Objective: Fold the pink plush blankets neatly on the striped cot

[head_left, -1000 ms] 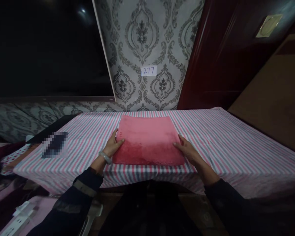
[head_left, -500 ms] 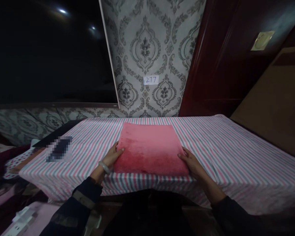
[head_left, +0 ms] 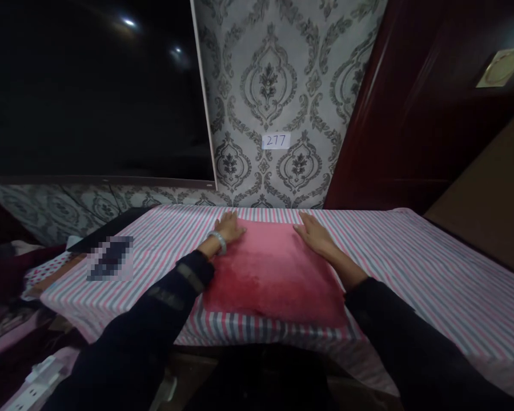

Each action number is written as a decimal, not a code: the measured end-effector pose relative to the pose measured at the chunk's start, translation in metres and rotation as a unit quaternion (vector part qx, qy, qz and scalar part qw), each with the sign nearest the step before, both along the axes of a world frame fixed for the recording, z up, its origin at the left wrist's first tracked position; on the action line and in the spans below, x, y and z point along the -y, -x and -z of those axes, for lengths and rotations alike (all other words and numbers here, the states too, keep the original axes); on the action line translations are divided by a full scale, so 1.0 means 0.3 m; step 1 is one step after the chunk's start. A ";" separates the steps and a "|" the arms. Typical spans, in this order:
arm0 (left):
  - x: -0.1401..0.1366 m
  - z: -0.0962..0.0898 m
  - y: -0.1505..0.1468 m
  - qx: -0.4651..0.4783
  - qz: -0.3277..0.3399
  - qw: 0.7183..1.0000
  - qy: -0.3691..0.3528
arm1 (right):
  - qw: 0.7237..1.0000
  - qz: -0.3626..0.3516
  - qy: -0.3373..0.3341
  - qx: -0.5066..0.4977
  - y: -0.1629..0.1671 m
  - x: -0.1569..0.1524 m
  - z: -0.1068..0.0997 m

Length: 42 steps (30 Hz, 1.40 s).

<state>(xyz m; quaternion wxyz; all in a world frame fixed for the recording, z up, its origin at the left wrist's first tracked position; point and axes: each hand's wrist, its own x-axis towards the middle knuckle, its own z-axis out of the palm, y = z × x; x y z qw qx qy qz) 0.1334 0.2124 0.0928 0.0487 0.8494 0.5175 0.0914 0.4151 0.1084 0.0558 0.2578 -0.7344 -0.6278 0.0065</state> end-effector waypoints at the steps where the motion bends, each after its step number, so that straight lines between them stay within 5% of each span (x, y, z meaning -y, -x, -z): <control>1: -0.019 -0.005 -0.045 -0.031 -0.014 0.999 0.009 | 0.999 0.025 0.030 0.011 0.026 -0.046 -0.017; 5: -0.057 0.077 -0.146 -0.071 -0.018 0.997 0.017 | 0.990 0.060 0.109 0.070 0.082 -0.128 0.055; 11: -0.062 0.221 -0.138 -0.098 -0.004 0.995 -0.024 | 0.987 0.053 0.095 0.116 0.079 -0.106 0.225; 23: -0.098 0.230 -0.130 -0.090 0.001 0.996 0.008 | 0.989 0.055 0.092 0.104 0.073 -0.104 0.217; 27: -0.085 0.189 -0.126 -0.084 0.003 0.996 0.026 | 0.987 0.054 0.086 0.127 0.084 -0.096 0.210; 31: 0.040 0.106 -0.105 -0.063 0.035 0.997 0.000 | 0.985 0.053 0.109 0.121 0.080 -0.095 0.184; 34: 0.225 0.096 -0.060 -0.035 0.147 0.988 -0.031 | 0.985 0.049 0.141 0.088 0.085 -0.089 0.147; 37: 0.408 0.166 -0.002 -0.007 0.239 0.970 -0.046 | 0.986 -0.054 0.121 0.097 0.130 -0.059 0.112; 42: 0.546 0.360 0.034 0.027 0.204 0.968 -0.141 | 0.924 -0.344 0.117 0.118 0.236 -0.026 0.093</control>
